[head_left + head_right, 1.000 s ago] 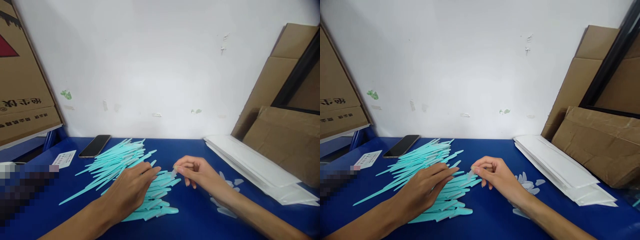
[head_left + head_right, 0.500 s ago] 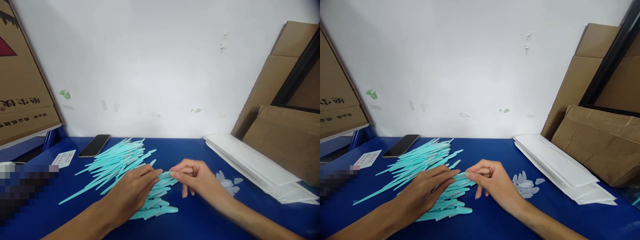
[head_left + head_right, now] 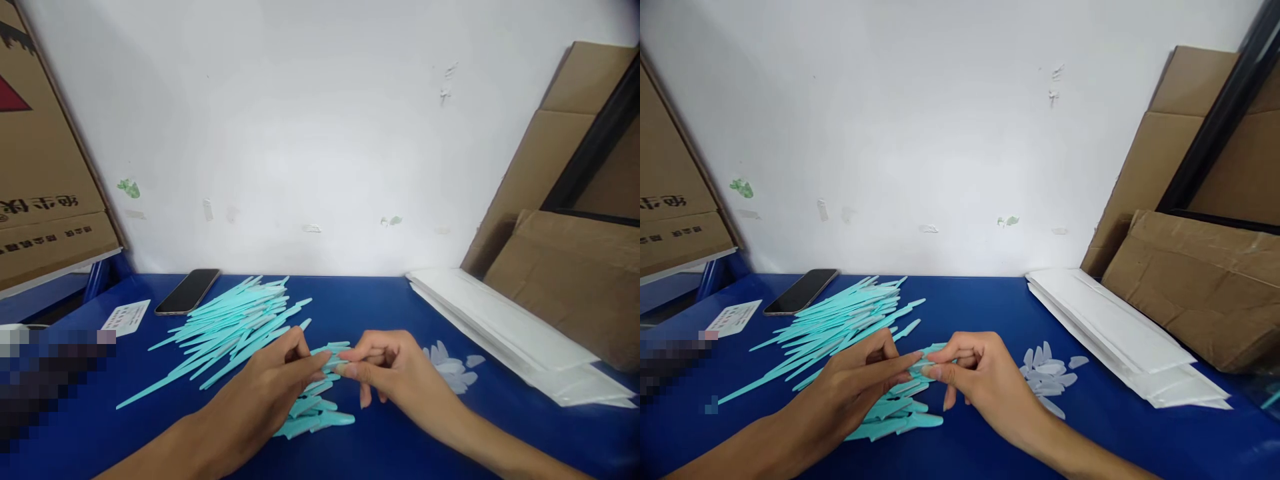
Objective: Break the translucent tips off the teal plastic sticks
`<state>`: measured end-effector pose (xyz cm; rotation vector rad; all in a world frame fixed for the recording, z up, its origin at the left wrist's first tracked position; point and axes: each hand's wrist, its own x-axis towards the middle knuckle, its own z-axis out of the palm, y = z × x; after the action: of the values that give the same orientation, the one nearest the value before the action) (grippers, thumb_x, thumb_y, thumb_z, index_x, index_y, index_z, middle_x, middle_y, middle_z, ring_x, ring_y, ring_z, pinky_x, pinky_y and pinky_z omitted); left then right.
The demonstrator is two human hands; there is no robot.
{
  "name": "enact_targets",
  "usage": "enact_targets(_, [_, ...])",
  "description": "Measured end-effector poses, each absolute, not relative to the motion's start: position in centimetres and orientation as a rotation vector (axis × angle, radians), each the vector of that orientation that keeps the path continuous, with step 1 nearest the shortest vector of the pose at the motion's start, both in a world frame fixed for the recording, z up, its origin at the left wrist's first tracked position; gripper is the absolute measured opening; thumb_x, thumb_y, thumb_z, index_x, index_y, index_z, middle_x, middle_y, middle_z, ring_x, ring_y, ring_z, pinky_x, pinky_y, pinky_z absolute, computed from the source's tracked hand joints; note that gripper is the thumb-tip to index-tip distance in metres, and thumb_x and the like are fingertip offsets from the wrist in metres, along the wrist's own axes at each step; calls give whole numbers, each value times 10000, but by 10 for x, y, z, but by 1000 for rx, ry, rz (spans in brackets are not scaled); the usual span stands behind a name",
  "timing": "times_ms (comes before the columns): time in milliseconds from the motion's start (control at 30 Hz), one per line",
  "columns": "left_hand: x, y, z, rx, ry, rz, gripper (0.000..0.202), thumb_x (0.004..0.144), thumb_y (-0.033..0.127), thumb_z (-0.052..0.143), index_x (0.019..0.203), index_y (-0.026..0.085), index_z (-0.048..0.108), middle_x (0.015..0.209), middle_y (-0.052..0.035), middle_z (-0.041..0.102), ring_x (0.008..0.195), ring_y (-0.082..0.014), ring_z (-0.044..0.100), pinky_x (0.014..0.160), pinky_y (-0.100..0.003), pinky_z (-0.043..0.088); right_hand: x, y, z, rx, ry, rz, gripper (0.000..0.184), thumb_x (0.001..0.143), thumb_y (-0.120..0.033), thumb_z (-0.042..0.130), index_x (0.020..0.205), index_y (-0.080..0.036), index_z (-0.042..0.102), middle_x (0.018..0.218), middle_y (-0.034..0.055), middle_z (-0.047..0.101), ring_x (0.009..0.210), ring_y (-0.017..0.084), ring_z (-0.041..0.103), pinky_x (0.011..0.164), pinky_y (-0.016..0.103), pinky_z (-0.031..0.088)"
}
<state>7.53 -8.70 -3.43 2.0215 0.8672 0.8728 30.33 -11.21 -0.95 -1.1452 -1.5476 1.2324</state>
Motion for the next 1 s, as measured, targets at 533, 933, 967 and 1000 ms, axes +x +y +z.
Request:
enact_targets(533, [72,-77,-21,2708,677,1098,345,1044,130,448,1323,285,580,853,11,512,630,-106,475,552,-219,355,305,-110,-9,-1137,-1664,1032,214,892,-428,740,892,-215,746,631,-29,681,522,112,617,484,218,393])
enact_targets(933, [51,-39,-14,2830,1358,530,165,988,239,636,1119,219,735,1000,-43,714,846,-220,697,655,-290,473,318,-107,-11,-1119,-1699,578,188,994,-399,595,1054,-243,681,767,-6,719,520,118,629,477,229,487])
enact_targets(967, [51,-39,-15,2822,1372,485,161,983,240,645,1113,219,737,1008,-44,717,868,-226,701,666,-293,484,317,-108,-12,-1115,-1714,565,181,992,-388,598,1053,-242,686,751,-8,712,513,118,624,472,230,483])
enact_targets(1000, [52,-39,-15,2812,1380,444,160,979,241,652,1112,218,737,1012,-44,719,877,-229,703,676,-297,495,317,-109,-13,-1107,-1729,547,173,992,-376,599,1051,-242,692,734,-11,705,501,116,611,467,230,477])
